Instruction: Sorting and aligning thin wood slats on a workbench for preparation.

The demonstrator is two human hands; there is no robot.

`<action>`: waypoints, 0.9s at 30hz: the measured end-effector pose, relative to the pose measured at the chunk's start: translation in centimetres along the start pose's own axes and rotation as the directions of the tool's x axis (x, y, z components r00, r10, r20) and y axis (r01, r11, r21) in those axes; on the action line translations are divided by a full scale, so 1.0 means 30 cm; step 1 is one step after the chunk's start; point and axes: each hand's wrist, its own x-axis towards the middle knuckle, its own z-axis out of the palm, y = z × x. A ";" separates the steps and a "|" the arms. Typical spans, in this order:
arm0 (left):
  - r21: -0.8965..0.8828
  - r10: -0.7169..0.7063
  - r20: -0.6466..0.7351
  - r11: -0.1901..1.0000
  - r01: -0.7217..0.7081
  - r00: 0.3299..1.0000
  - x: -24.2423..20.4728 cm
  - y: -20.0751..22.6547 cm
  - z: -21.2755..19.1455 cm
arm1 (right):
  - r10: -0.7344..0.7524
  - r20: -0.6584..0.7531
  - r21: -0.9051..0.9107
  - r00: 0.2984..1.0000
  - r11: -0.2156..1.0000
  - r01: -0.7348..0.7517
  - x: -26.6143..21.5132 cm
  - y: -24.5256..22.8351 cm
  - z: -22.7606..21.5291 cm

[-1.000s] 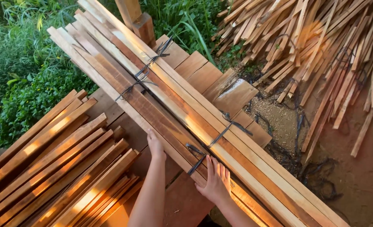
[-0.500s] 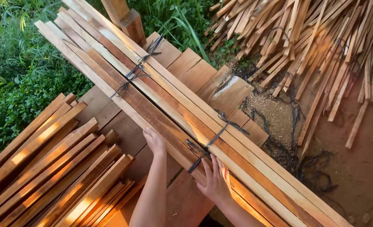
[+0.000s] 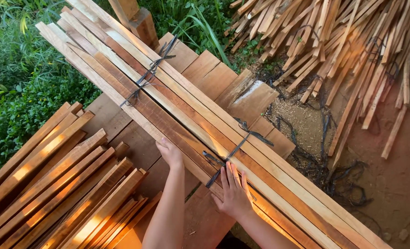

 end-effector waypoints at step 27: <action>-0.221 -0.380 0.125 0.890 0.399 0.917 -0.634 -0.230 0.081 | 0.153 0.838 0.399 0.524 0.483 -0.779 0.457 0.645 0.060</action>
